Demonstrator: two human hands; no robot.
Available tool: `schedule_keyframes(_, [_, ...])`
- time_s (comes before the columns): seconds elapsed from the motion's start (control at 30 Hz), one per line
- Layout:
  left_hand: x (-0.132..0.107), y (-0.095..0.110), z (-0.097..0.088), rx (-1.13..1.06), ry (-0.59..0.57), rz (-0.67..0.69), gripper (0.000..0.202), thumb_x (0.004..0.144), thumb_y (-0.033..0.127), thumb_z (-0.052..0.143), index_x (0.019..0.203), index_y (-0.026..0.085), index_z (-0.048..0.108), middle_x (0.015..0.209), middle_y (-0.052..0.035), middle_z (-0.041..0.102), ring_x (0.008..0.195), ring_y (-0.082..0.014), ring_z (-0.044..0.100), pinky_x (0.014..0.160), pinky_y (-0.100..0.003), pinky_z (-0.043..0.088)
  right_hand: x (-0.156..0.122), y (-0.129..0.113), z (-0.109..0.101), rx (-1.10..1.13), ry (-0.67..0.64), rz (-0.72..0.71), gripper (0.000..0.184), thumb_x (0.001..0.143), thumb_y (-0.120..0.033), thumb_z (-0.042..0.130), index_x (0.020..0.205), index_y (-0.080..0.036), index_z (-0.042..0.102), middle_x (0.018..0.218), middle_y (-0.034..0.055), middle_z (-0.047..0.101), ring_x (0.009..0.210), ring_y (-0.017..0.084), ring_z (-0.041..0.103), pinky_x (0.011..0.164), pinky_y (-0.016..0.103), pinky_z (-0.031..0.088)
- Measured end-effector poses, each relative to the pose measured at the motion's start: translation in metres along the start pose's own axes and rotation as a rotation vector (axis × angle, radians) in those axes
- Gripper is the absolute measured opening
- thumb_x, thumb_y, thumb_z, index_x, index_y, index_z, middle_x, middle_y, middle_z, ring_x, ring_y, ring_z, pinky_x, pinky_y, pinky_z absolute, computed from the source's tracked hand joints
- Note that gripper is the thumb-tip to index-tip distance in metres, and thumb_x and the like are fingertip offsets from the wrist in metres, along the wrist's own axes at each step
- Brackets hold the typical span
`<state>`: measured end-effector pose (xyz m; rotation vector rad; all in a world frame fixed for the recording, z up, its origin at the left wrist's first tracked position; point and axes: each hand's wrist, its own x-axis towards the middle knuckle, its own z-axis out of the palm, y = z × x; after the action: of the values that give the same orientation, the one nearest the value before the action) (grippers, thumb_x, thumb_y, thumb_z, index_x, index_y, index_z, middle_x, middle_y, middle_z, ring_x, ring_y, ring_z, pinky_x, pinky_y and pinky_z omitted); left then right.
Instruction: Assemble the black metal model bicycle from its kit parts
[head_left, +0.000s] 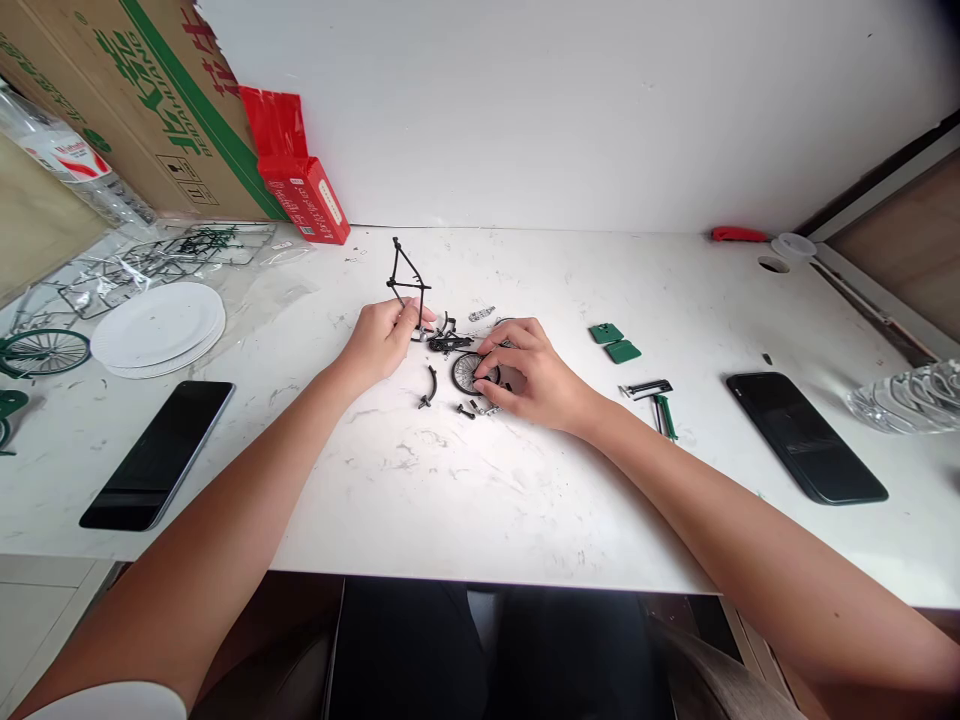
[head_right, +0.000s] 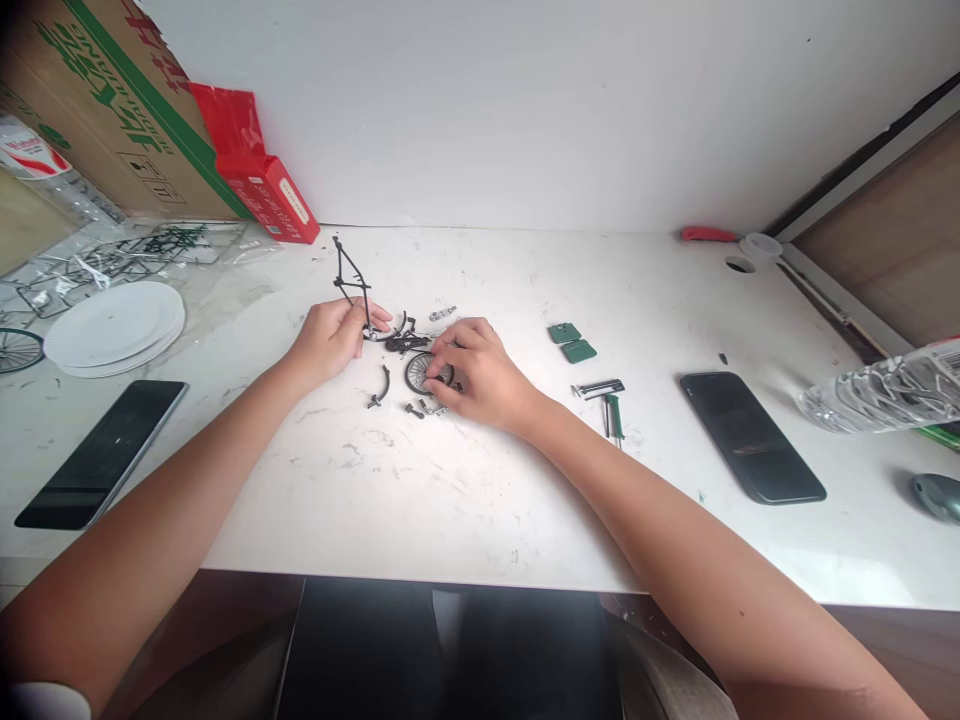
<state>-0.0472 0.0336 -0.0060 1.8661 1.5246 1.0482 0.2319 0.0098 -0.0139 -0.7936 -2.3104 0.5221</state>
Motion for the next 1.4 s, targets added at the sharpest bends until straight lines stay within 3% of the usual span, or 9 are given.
schedule_keyframes(0.23, [0.001, 0.002, 0.000, 0.006, 0.028, 0.035, 0.057, 0.110, 0.060, 0.048, 0.098, 0.016, 0.082, 0.093, -0.0103, 0.084, 0.053, -0.0131, 0.058, 0.058, -0.029, 0.045, 0.000, -0.001, 0.002, 0.000, 0.005, -0.012, 0.005, 0.099, -0.025, 0.076, 0.097, -0.023, 0.079, 0.127, 0.0123, 0.072, 0.133, 0.035, 0.054, 0.116, 0.058, 0.051])
schedule_keyframes(0.43, [0.001, 0.001, 0.002, -0.041, 0.165, 0.105, 0.045, 0.108, 0.051, 0.057, 0.092, 0.017, 0.082, 0.090, -0.0091, 0.084, 0.068, -0.0155, 0.069, 0.064, -0.027, 0.049, 0.003, -0.007, -0.001, 0.067, 0.058, -0.002, 0.010, 0.108, -0.029, 0.066, 0.106, -0.024, 0.074, 0.113, 0.0091, 0.078, 0.126, 0.032, 0.059, 0.112, 0.053, 0.053])
schedule_keyframes(0.57, [0.001, 0.003, 0.003, -0.044, 0.227, 0.137, 0.033, 0.103, 0.042, 0.066, 0.084, 0.017, 0.078, 0.080, -0.0055, 0.080, 0.067, -0.0147, 0.068, 0.067, -0.027, 0.051, 0.002, -0.011, -0.001, 0.099, 0.143, 0.069, 0.013, 0.112, -0.033, 0.061, 0.110, -0.025, 0.070, 0.115, 0.0104, 0.076, 0.128, 0.031, 0.061, 0.109, 0.051, 0.055])
schedule_keyframes(0.67, [-0.002, 0.009, 0.006, -0.026, 0.277, 0.163, 0.015, 0.097, 0.033, 0.071, 0.097, 0.019, 0.076, 0.066, 0.0022, 0.070, 0.059, -0.0122, 0.060, 0.069, -0.026, 0.051, 0.003, -0.013, 0.000, 0.071, 0.202, 0.076, 0.017, 0.114, -0.037, 0.056, 0.112, -0.025, 0.069, 0.112, 0.0096, 0.076, 0.119, 0.030, 0.063, 0.106, 0.051, 0.054])
schedule_keyframes(0.77, [-0.008, 0.019, 0.010, -0.013, 0.298, 0.167, 0.017, 0.094, 0.030, 0.074, 0.109, 0.021, 0.072, 0.059, 0.0068, 0.064, 0.054, -0.0115, 0.055, 0.068, -0.026, 0.051, 0.003, -0.011, 0.000, 0.080, 0.207, 0.033, 0.025, 0.115, -0.042, 0.055, 0.108, -0.025, 0.072, 0.102, 0.0071, 0.076, 0.104, 0.026, 0.066, 0.101, 0.048, 0.054])
schedule_keyframes(0.93, [-0.019, 0.032, 0.019, 0.010, 0.236, 0.243, 0.028, 0.093, 0.029, 0.077, 0.119, 0.022, 0.069, 0.064, 0.0073, 0.067, 0.056, -0.0112, 0.058, 0.071, -0.025, 0.055, 0.002, -0.007, 0.001, 0.200, 0.254, 0.015, 0.029, 0.109, -0.050, 0.066, 0.099, -0.025, 0.079, 0.095, 0.0058, 0.078, 0.092, 0.023, 0.071, 0.087, 0.040, 0.058])
schedule_keyframes(1.13, [-0.022, 0.030, 0.023, 0.000, 0.189, 0.266, 0.040, 0.098, 0.032, 0.074, 0.136, 0.022, 0.067, 0.066, 0.0069, 0.068, 0.062, -0.0122, 0.063, 0.074, -0.025, 0.054, 0.002, -0.008, 0.003, 0.250, 0.371, 0.060, 0.023, 0.101, -0.048, 0.079, 0.097, -0.026, 0.082, 0.091, 0.0038, 0.081, 0.086, 0.021, 0.072, 0.076, 0.036, 0.058])
schedule_keyframes(1.4, [-0.023, 0.032, 0.023, -0.003, 0.132, 0.227, 0.036, 0.098, 0.035, 0.074, 0.131, 0.023, 0.068, 0.066, 0.0066, 0.068, 0.062, -0.0133, 0.062, 0.074, -0.026, 0.054, 0.000, -0.012, 0.005, 0.294, 0.443, 0.154, 0.029, 0.095, -0.053, 0.085, 0.102, -0.026, 0.079, 0.099, 0.0028, 0.082, 0.093, 0.021, 0.078, 0.078, 0.036, 0.065])
